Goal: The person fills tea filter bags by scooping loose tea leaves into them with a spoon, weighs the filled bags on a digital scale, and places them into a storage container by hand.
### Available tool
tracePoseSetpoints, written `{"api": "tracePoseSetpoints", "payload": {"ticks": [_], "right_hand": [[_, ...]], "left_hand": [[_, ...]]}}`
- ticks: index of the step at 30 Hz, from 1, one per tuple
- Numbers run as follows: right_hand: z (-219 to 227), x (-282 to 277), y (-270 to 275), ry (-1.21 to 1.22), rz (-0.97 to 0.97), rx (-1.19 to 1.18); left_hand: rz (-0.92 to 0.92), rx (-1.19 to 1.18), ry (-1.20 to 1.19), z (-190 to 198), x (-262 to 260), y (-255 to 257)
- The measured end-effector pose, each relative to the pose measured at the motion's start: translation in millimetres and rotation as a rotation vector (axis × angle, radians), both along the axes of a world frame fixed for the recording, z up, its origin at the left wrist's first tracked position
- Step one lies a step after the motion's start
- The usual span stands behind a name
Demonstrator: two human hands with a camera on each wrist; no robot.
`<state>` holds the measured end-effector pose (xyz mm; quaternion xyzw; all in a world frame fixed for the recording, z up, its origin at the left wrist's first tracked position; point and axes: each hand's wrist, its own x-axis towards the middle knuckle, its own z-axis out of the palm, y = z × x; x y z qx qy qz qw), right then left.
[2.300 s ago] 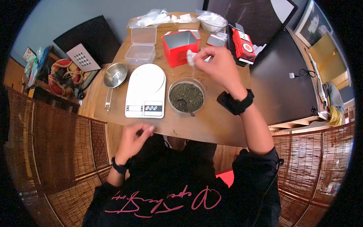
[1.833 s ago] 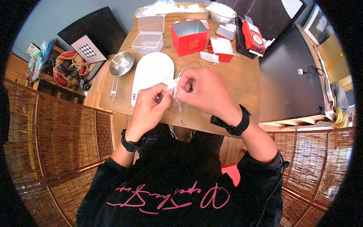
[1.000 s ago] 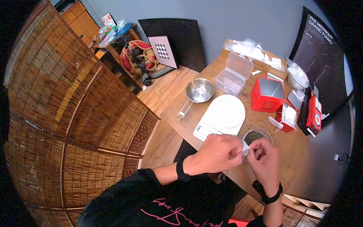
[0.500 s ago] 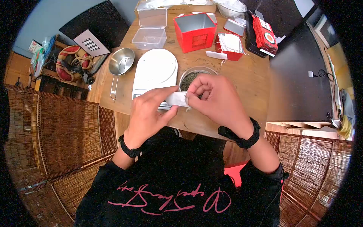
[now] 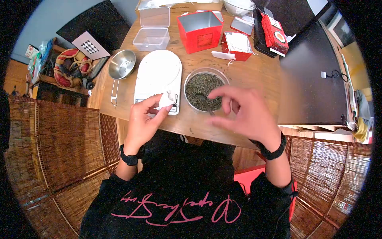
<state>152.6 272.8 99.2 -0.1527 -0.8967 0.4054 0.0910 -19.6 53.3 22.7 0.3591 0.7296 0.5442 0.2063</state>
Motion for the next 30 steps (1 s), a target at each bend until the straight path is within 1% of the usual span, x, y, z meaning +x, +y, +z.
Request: {"api": "tracePoseSetpoints", "payload": {"ticks": [1,3,5,6,8,9,11,12,14,15,17,18,19,21,22,23,25,26,27,30], "right_hand": [[0,4,-1,-0.057,0.105,0.056],[-9,6,-3,-0.088,0.120,0.010],[-12,4,-6,-0.035,0.168,-0.027],[-11,3,-8,-0.034,0.165,-0.028],[-6,0,-9,-0.057,0.223,-0.012],[-11,-1,-7,-0.056,0.223,-0.011],[-25,-5,-4,0.101,0.267,0.218],[-23,-5,-3,0.101,0.269,0.220],[-17,-7,-1,0.094,0.134,0.233],[-13,-7,-1,0.096,0.137,0.236],[-8,-6,1,0.185,-0.055,0.170],[-15,-7,2,0.299,-0.094,0.095],[-12,-7,0,0.302,-0.091,0.095],[-4,-7,-7,0.237,0.014,0.122],[-5,-9,-10,0.226,0.059,0.158],[-11,-10,-8,0.228,0.057,0.159],[-24,-13,-2,0.246,0.027,0.184],[-20,-11,-1,0.189,-0.036,0.167],[-19,-11,3,0.191,-0.032,0.170],[-15,-8,6,0.299,-0.135,0.156]], "left_hand": [[0.002,0.000,-0.001,-2,0,-2],[0.012,-0.031,-0.089,-9,1,-4],[0.001,-0.039,-0.103,-16,2,-4],[-0.006,-0.044,-0.116,-17,3,-4],[-0.014,-0.047,-0.109,-16,4,-4],[-0.021,-0.050,-0.103,-15,4,-4],[-0.008,-0.007,-0.068,-21,3,-5],[0.004,0.034,-0.038,-23,4,-5],[0.011,0.025,-0.043,-22,5,-6],[0.016,0.011,-0.049,-22,5,-7],[0.019,0.017,-0.058,-22,7,-9],[0.017,0.022,-0.067,-21,7,-10],[0.019,0.022,-0.064,-20,7,-11],[0.002,-0.080,-0.085,-16,8,-12],[0.001,-0.078,-0.084,-15,9,-11],[-0.004,-0.083,-0.082,-14,10,-11],[-0.007,-0.086,-0.082,-12,11,-11],[-0.012,-0.085,-0.070,-11,11,-11],[-0.014,-0.083,-0.057,-10,11,-11],[-0.012,-0.076,-0.072,-13,11,-13]]}}
